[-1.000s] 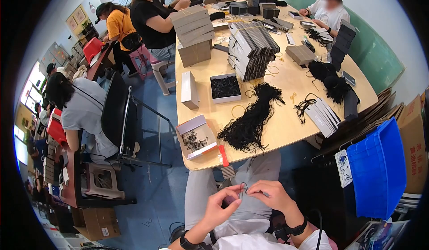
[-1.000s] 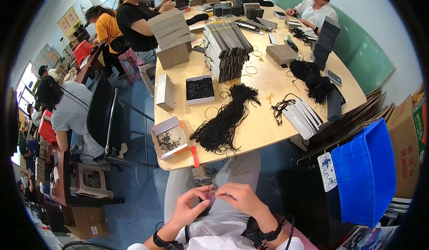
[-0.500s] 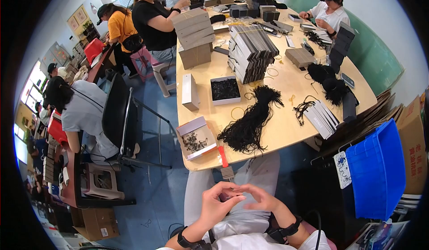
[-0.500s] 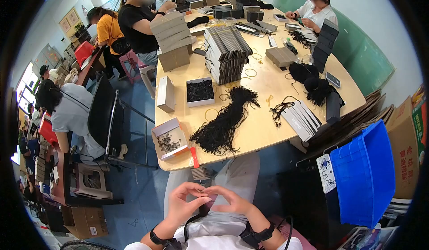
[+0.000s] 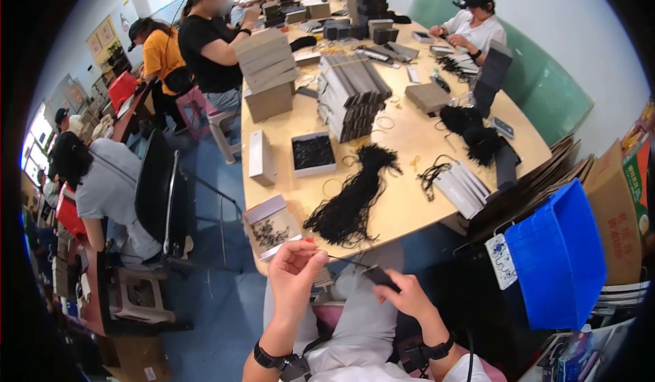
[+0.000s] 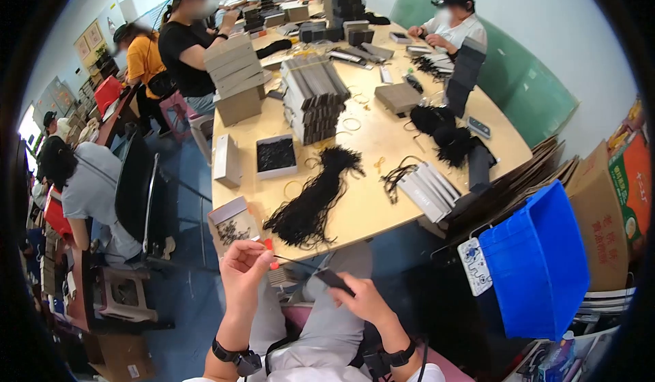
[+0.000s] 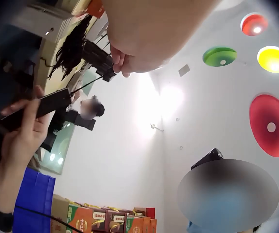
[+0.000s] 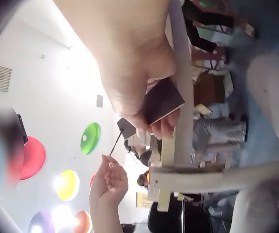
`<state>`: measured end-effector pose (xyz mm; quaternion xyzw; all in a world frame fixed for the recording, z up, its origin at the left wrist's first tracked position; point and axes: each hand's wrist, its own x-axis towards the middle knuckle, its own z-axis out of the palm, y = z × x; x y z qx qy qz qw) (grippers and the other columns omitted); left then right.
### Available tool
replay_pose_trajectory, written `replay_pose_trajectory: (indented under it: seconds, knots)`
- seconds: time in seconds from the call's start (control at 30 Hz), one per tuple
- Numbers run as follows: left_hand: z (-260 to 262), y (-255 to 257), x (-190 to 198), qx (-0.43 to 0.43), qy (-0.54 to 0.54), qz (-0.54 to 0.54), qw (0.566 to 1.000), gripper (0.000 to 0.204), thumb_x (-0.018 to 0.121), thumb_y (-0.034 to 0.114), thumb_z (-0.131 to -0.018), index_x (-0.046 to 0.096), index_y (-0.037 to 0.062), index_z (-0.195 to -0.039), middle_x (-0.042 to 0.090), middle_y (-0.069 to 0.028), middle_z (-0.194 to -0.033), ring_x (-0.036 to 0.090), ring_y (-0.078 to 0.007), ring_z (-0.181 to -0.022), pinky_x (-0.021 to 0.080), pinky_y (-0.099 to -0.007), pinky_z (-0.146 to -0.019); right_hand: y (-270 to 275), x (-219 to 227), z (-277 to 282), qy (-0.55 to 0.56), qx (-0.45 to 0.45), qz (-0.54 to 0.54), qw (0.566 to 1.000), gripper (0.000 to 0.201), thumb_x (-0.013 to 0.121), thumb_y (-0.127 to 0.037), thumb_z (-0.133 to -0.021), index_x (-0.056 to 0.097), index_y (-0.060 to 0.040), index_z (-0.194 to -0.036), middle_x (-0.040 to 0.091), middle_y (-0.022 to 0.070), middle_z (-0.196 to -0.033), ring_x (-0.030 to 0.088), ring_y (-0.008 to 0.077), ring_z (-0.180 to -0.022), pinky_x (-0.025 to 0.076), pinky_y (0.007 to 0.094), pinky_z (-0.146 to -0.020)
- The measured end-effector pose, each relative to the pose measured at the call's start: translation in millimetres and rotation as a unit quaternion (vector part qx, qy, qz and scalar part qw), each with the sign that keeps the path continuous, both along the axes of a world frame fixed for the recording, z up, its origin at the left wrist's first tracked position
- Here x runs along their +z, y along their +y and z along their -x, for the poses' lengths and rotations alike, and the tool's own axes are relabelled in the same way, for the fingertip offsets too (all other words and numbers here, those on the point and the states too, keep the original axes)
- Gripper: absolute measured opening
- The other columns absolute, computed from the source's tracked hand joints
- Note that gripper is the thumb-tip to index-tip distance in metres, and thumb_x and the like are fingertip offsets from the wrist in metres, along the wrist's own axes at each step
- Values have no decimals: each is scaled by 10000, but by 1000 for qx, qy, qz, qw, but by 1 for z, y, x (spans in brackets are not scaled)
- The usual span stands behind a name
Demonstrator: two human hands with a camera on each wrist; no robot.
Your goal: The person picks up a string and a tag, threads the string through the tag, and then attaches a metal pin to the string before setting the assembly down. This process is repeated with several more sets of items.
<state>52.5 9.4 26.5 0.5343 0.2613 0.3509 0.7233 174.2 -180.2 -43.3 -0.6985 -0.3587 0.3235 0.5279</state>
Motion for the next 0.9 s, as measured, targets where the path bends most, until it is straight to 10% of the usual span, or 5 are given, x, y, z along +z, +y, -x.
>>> replay_pose_trajectory:
  seconds: [0.3,0.6,0.73,0.8,0.9]
  knots:
    - [-84,-38,-19,-241,-168,238,926,410,595,90,-890,446,42,-1269,450,-127,-1364,385,-251,-1327,346,-355,-1063,-8,31,-89,-407,-307,-28,860,293,623,-38,-836,655,-68,-1125,516,128,-817,544,271,-720,453,334,-646]
    - [-87,-40,-42,-260,-221,276,899,466,548,123,-922,379,45,-1349,390,-103,-1426,308,-217,-1372,293,-375,-1092,-11,15,-163,-536,-369,53,758,132,647,-95,-796,664,-51,-920,588,116,-811,573,323,-813,457,401,-742]
    - [-15,-31,-28,-338,-47,105,934,353,559,69,-924,481,8,-1263,515,-77,-1309,495,-191,-1228,397,-306,-996,-7,-3,-176,-547,-380,130,734,168,687,-122,-764,669,-63,-921,568,100,-897,537,297,-920,415,412,-795]
    - [12,-19,-29,-272,-50,64,959,258,597,67,-896,570,33,-1150,594,-57,-1153,605,-166,-1036,462,-288,-875,-2,-8,-178,-567,-408,154,699,235,695,-150,-770,662,-74,-990,541,81,-979,504,276,-989,391,406,-842]
    - [38,32,-19,31,199,-351,914,133,650,63,-819,645,77,-951,601,-63,-939,613,-177,-825,475,-300,-703,10,-6,-172,-582,-439,160,666,320,693,-164,-778,624,-77,-1078,531,88,-1047,491,274,-1027,385,407,-865]
